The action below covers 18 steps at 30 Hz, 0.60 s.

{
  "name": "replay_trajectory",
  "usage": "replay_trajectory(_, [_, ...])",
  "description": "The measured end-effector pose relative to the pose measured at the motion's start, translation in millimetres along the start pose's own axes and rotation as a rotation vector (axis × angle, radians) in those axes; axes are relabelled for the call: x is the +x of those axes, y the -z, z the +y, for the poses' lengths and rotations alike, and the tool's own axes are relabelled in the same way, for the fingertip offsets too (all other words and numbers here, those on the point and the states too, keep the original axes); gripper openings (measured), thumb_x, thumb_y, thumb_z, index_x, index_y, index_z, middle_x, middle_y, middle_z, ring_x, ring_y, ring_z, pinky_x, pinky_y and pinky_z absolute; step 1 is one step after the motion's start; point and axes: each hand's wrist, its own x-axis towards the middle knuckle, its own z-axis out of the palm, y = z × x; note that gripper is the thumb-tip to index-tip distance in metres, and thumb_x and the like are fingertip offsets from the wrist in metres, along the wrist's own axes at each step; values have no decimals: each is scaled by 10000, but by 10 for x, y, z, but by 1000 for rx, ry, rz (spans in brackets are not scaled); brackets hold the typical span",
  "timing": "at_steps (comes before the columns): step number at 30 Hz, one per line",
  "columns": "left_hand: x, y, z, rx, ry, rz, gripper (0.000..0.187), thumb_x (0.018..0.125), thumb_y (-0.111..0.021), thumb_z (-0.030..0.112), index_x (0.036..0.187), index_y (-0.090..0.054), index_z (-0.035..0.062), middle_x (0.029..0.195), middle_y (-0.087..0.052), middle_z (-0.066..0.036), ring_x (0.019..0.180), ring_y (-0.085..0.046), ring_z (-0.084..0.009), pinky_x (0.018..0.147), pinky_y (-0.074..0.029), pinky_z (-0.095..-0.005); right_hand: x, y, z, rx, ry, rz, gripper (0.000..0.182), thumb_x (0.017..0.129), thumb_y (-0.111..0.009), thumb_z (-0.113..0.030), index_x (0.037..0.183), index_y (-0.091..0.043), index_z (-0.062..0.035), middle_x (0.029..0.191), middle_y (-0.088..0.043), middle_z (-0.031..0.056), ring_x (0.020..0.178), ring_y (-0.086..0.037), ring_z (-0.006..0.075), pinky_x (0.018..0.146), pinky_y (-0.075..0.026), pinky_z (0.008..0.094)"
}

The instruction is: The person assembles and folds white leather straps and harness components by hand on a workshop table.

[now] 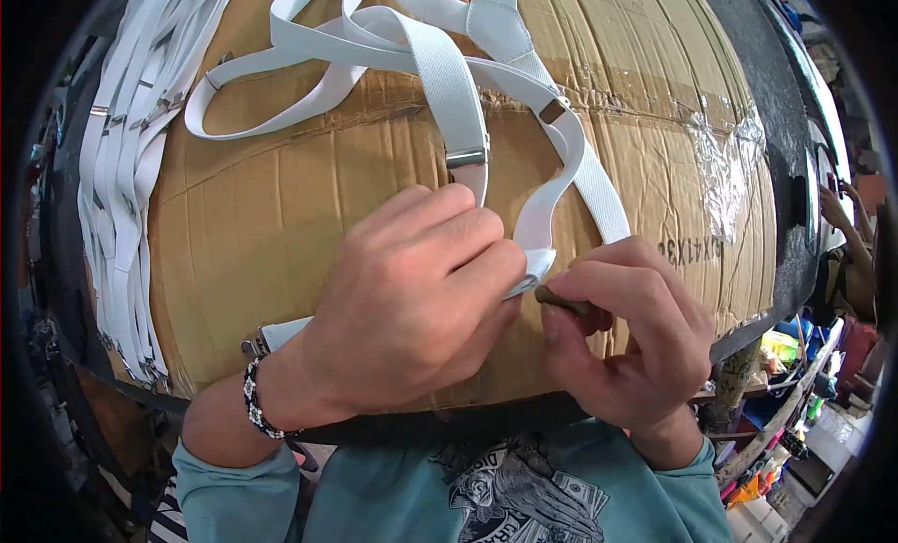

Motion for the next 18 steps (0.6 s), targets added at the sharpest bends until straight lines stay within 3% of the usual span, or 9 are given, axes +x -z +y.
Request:
replay_trajectory(5, [-17, -6, -25, -39, 7, -21, 252, 658, -775, -19, 891, -679, -24, 710, -534, -84, 625, -512, -277, 570, -404, -392, 1, -98, 20, -94, 92, -20, 279, 718, -769, 90, 958, -660, -1, 787, -677, 107, 591, -623, 153, 509, -483, 264])
replay_trajectory(8, [-21, -29, -28, -83, 19, -11, 253, 662, -776, -36, 893, -674, -18, 710, -544, -89, 629, -521, -282, 572, -410, -395, -47, -115, 46, -143, 147, 24, 223, 758, -746, 66, 944, -644, -6, 759, -595, 97, 593, -615, 247, 518, -494, 347])
replay_trajectory(11, [-27, 8, -45, -87, 31, -25, 264, 660, -784, -48, 897, -671, -15, 710, -550, -91, 632, -528, -286, 570, -415, -392, -133, -22, 157, -160, 48, -153, 221, 761, -752, 68, 942, -651, -8, 777, -620, 106, 603, -628, 252, 524, -498, 346])
replay_trajectory(15, [-21, -11, -44, -72, 20, -1, 271, 655, -790, -54, 893, -668, -14, 716, -558, -91, 636, -536, -287, 568, -420, -386, -140, 29, 27, -70, -24, -24, 247, 774, -769, 51, 989, -665, -11, 812, -649, 111, 628, -645, 252, 535, -503, 348])
replay_trajectory(18, [-16, -2, -32, -68, 24, -6, 267, 653, -781, -58, 890, -666, -15, 725, -570, -93, 643, -543, -289, 574, -429, -386, -17, -34, 17, -25, 38, -8, 266, 765, -768, 58, 1001, -659, -1, 802, -635, 112, 633, -644, 251, 534, -503, 348])
